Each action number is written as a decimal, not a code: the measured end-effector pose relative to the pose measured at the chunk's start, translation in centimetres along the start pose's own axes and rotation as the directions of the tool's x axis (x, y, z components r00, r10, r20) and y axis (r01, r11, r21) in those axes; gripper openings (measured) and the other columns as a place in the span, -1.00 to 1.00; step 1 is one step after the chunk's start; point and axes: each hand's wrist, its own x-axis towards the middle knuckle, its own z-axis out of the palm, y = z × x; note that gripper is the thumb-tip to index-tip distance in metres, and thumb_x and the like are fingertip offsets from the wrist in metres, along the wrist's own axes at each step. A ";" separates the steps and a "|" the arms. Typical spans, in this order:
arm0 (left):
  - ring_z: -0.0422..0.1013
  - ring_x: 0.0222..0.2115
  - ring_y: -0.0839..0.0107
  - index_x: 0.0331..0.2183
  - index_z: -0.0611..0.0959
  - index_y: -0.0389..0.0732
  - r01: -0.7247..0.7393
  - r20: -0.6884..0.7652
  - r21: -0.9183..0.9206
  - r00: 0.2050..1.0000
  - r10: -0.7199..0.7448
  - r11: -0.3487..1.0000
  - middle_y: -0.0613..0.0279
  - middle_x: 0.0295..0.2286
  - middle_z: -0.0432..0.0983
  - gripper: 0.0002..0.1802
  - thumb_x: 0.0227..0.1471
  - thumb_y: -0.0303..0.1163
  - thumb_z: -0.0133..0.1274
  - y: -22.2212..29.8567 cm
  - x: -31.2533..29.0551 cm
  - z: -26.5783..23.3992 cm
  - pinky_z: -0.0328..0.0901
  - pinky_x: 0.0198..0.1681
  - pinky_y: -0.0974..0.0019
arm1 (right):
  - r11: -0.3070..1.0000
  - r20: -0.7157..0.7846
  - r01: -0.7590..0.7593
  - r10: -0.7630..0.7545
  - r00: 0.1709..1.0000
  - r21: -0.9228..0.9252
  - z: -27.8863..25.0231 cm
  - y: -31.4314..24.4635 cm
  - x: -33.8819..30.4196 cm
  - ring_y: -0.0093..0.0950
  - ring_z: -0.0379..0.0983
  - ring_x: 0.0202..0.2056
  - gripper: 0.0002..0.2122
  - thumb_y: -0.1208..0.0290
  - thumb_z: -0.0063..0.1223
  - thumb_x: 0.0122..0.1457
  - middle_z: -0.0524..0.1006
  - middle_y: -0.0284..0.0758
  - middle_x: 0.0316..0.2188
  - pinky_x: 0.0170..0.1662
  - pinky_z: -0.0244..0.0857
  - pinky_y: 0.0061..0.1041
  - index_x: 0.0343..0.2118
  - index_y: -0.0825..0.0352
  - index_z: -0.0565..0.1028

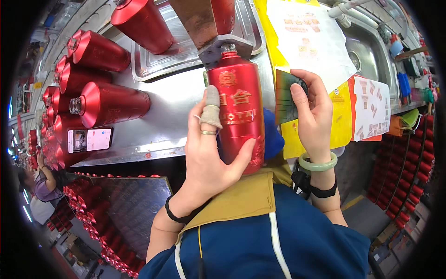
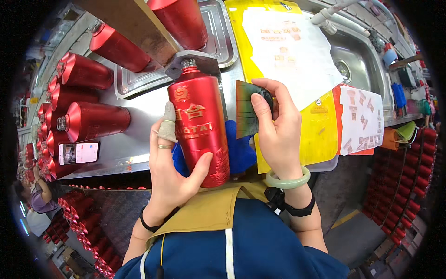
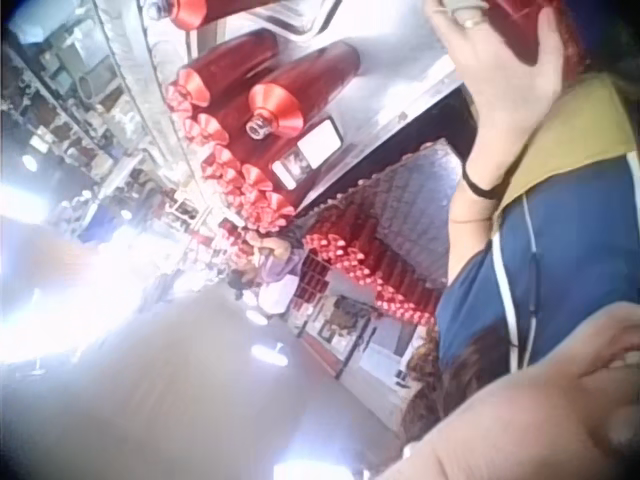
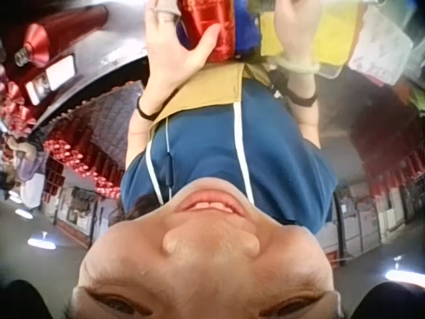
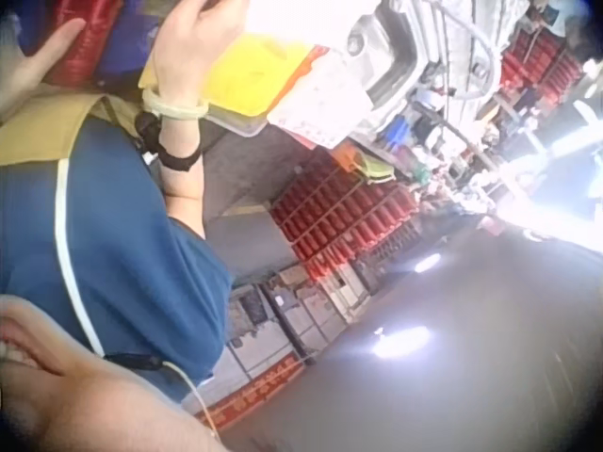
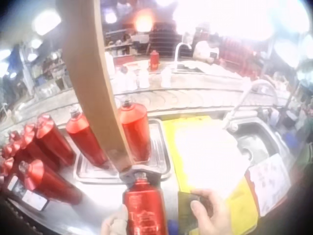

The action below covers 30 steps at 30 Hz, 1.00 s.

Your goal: Applying and smoothing labels on red liquor bottles on a production line.

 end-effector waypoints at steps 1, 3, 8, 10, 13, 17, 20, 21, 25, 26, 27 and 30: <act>0.35 0.06 -0.18 0.20 0.31 -0.46 0.001 0.001 0.007 1.000 -0.001 1.000 -0.32 0.12 0.22 -0.09 -0.13 -0.34 0.36 -0.1 0.1 -0.1 0.28 0.12 0.04 | 1.000 0.007 -0.019 0.019 1.000 0.008 -0.1 0.1 -0.2 -0.63 0.43 -0.25 -0.79 0.52 0.04 0.34 0.56 -0.33 -0.24 -0.15 0.33 -0.63 -0.03 0.48 0.48; 0.34 0.04 -0.19 0.17 0.34 -0.47 -0.045 0.008 0.050 0.999 0.044 0.998 -0.31 0.11 0.23 -0.13 -0.13 -0.36 0.33 -0.2 0.1 0.1 0.28 0.11 0.03 | 0.998 0.022 -0.002 0.000 1.000 0.064 0.0 0.1 -0.5 -0.64 0.43 -0.24 -0.79 0.51 0.05 0.34 0.55 -0.32 -0.22 -0.14 0.33 -0.65 -0.02 0.47 0.47; 0.31 0.05 -0.19 0.05 0.48 -0.46 -0.073 -0.108 0.145 0.990 0.089 0.987 -0.35 0.12 0.19 -0.28 -0.16 -0.37 0.32 0.5 -0.1 1.2 0.31 0.06 0.01 | 0.996 0.037 0.000 -0.003 0.999 0.091 -0.3 -0.5 -0.6 -0.65 0.43 -0.17 -0.77 0.50 0.03 0.35 0.55 -0.33 -0.18 -0.08 0.31 -0.65 0.01 0.47 0.45; 0.31 0.05 -0.21 0.04 0.52 -0.41 -0.074 -0.082 0.184 0.993 0.090 0.980 -0.36 0.11 0.18 -0.32 -0.15 -0.38 0.32 0.8 0.1 1.1 0.32 0.05 0.00 | 0.987 0.031 -0.034 0.030 0.999 0.160 -0.7 -0.6 -0.5 -0.65 0.43 -0.15 -0.75 0.49 0.02 0.36 0.54 -0.32 -0.16 -0.06 0.31 -0.65 0.02 0.48 0.44; 0.32 0.01 -0.25 0.04 0.59 -0.26 -0.067 -0.035 0.261 0.996 0.079 0.963 -0.41 0.11 0.16 -0.39 -0.13 -0.41 0.28 1.5 0.2 1.0 0.34 0.04 -0.01 | 0.985 0.064 -0.043 0.033 0.997 0.167 -1.0 -0.5 -0.1 -0.64 0.43 -0.13 -0.75 0.48 0.02 0.37 0.54 -0.31 -0.15 -0.04 0.31 -0.64 0.03 0.49 0.42; 0.31 0.06 -0.30 0.16 0.54 -0.16 -0.117 0.013 0.376 0.993 0.121 0.919 -0.49 0.18 0.10 -0.29 -0.09 -0.38 0.29 1.1 -0.5 1.3 0.33 0.07 0.00 | 0.996 0.062 0.057 -0.061 0.996 0.063 -0.7 -0.6 0.7 -0.66 0.41 -0.15 -0.76 0.49 0.02 0.36 0.53 -0.35 -0.16 -0.05 0.31 -0.63 0.02 0.46 0.46; 0.26 0.15 -0.31 0.25 0.37 -0.31 -0.141 -0.078 0.141 0.985 0.153 0.980 -0.49 0.24 0.06 0.00 -0.15 -0.12 0.43 0.1 -1.5 1.3 0.27 0.15 -0.02 | 0.998 0.104 0.033 -0.038 0.994 0.052 -0.4 -1.3 1.2 -0.62 0.43 -0.17 -0.76 0.54 0.00 0.34 0.53 -0.34 -0.17 -0.06 0.34 -0.59 0.03 0.46 0.47; 0.26 0.15 -0.31 0.25 0.37 -0.31 -0.147 -0.096 0.136 0.982 0.161 0.980 -0.49 0.24 0.06 0.00 -0.15 -0.12 0.43 -0.2 -2.0 1.1 0.27 0.15 -0.02 | 0.994 0.095 0.054 -0.063 0.993 0.093 -0.4 -1.7 1.3 -0.59 0.44 -0.18 -0.75 0.56 0.00 0.33 0.54 -0.31 -0.17 -0.07 0.35 -0.57 0.03 0.45 0.47; 0.23 0.17 -0.27 0.30 0.10 -0.45 -0.128 0.039 -0.017 0.991 0.129 0.992 -0.41 0.21 0.15 0.31 -0.28 -0.09 0.51 -1.1 -3.2 0.5 0.15 0.25 -0.04 | 0.951 0.174 0.284 -0.261 0.949 -0.122 -0.2 -2.9 2.0 -0.51 0.48 -0.22 -0.72 0.61 0.00 0.28 0.55 -0.25 -0.21 -0.11 0.38 -0.54 0.05 0.43 0.48; 0.24 0.18 -0.22 0.30 0.10 -0.44 -0.131 0.033 0.000 0.991 0.131 0.991 -0.34 0.20 0.19 0.29 -0.28 -0.15 0.52 -1.4 -3.1 0.7 0.14 0.26 -0.01 | 0.937 0.195 0.318 -0.289 0.937 -0.141 -0.1 -3.2 2.0 -0.46 0.50 -0.23 -0.72 0.62 0.01 0.27 0.56 -0.22 -0.22 -0.11 0.39 -0.51 0.04 0.41 0.49; 0.24 0.18 -0.16 0.31 0.11 -0.42 -0.134 0.026 0.019 0.991 0.133 0.991 -0.27 0.19 0.24 0.28 -0.28 -0.21 0.52 -1.7 -3.0 0.8 0.13 0.27 0.01 | 0.916 0.187 0.373 -0.344 0.920 -0.149 0.0 -3.3 2.2 -0.40 0.52 -0.24 -0.71 0.62 0.02 0.26 0.57 -0.19 -0.23 -0.10 0.39 -0.47 0.04 0.40 0.50; 0.36 0.08 -0.06 0.30 0.16 -0.39 -0.079 0.025 -0.011 0.997 0.079 0.997 -0.18 0.08 0.38 0.18 -0.25 -0.33 0.49 -2.2 -3.0 1.2 0.24 0.19 0.07 | 0.668 0.334 0.682 -0.596 0.730 -0.296 0.7 -4.0 1.7 -0.44 0.53 -0.25 -0.74 0.60 0.12 0.10 0.62 -0.34 -0.21 -0.11 0.39 -0.45 -0.13 0.28 0.62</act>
